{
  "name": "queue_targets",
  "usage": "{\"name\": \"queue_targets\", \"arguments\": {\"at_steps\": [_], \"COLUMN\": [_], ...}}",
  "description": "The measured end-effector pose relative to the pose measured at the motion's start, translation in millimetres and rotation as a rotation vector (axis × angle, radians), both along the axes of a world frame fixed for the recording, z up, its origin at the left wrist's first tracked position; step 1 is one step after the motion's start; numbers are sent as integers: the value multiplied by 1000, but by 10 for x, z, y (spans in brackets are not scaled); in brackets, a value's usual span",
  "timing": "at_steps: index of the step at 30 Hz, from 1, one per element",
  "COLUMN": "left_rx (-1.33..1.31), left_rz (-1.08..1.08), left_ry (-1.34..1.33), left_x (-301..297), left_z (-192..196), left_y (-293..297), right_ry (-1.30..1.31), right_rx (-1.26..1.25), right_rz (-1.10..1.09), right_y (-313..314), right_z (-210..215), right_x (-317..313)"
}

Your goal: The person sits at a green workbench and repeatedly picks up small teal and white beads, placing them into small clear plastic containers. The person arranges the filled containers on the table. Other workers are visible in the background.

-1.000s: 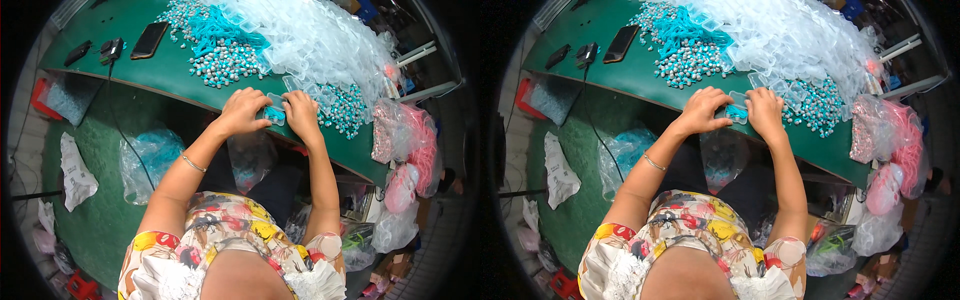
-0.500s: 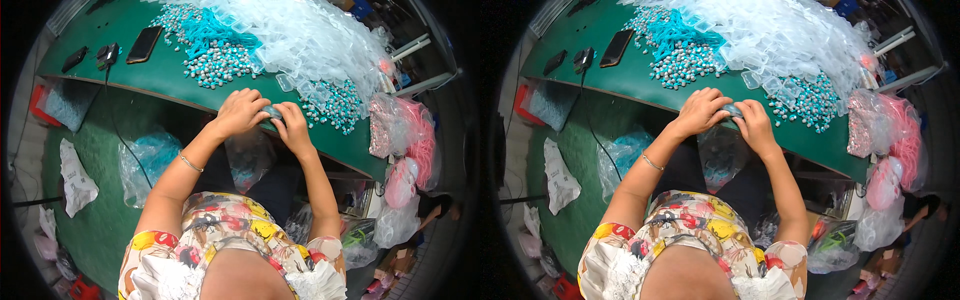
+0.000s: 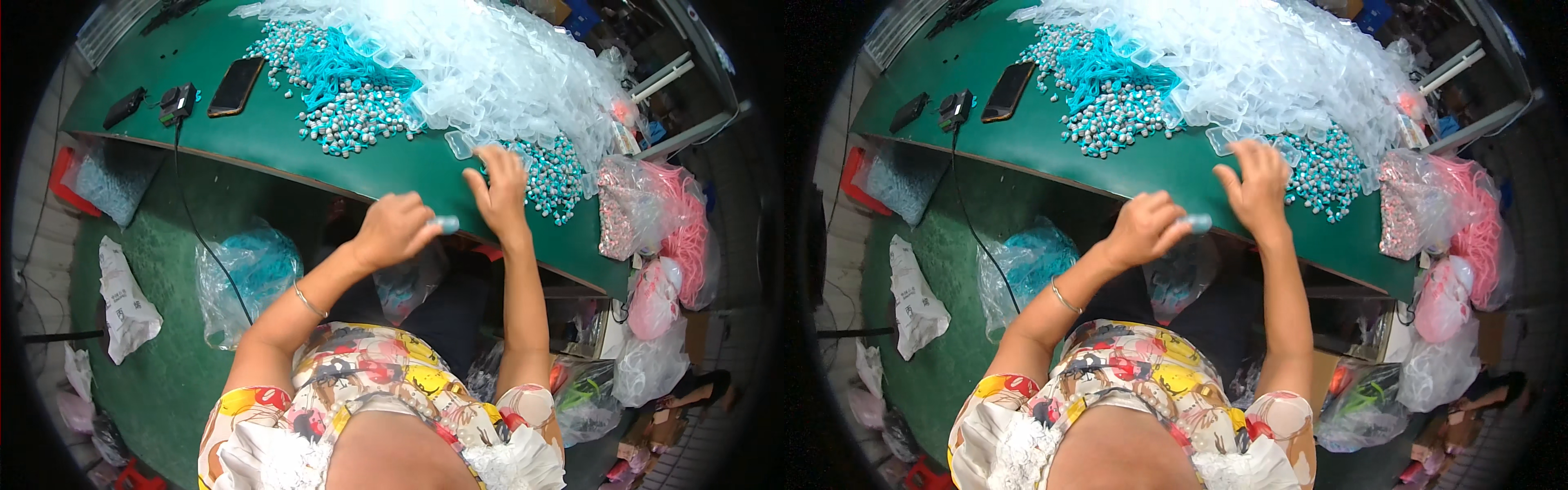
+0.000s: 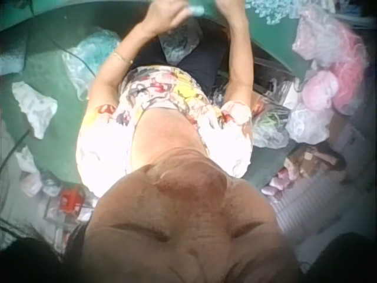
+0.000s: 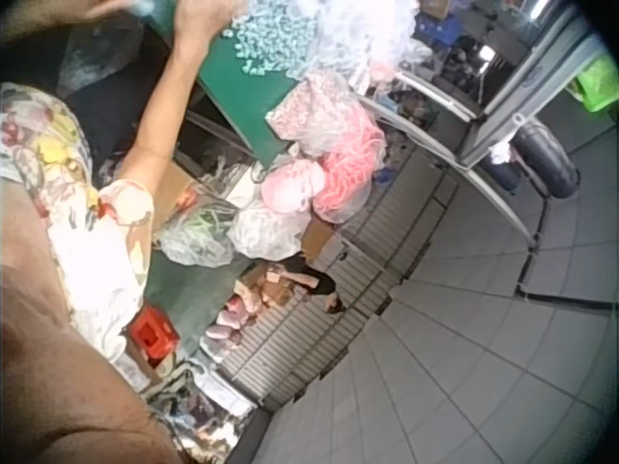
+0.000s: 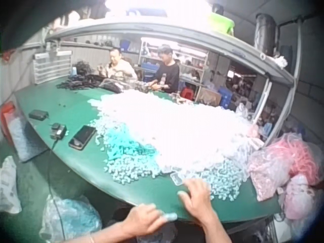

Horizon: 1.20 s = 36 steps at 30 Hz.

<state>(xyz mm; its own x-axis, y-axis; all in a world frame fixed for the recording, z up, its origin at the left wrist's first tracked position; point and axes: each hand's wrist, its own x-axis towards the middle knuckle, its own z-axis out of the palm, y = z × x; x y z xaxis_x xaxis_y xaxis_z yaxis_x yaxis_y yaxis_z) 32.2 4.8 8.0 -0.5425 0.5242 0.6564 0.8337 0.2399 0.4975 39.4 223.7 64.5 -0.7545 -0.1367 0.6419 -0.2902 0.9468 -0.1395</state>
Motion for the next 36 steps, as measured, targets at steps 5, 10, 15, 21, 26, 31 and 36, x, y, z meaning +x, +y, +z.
{"name": "queue_targets", "arguments": {"at_steps": [5, 10, 15, 21, 26, 31, 36], "left_rx": [-232, -24, 14, -267, -253, -202, -48], "left_rz": [-159, -23, 386, 556, 575, 511, 367], "left_ry": [-73, 14, 5, -41, 32, -1, -220], "left_x": [354, 60, -759, -1090, -1060, -1071, -918], "left_z": [-452, -57, 101, 57, 15, 6, 134], "left_y": [173, 37, 79, 364, 455, 440, 326], "right_ry": [5, 168, 229, 98, -35, -140, 3], "right_rx": [218, 61, -39, -307, -111, -204, 35], "right_rz": [-265, -199, -187, -267, -296, -283, -392], "right_y": [417, 587, 499, 141, -213, -227, 231], "right_z": [-229, -178, -103, -210, -415, -440, -326], "right_x": [-202, -253, -62, 164, 228, 251, 107]}}
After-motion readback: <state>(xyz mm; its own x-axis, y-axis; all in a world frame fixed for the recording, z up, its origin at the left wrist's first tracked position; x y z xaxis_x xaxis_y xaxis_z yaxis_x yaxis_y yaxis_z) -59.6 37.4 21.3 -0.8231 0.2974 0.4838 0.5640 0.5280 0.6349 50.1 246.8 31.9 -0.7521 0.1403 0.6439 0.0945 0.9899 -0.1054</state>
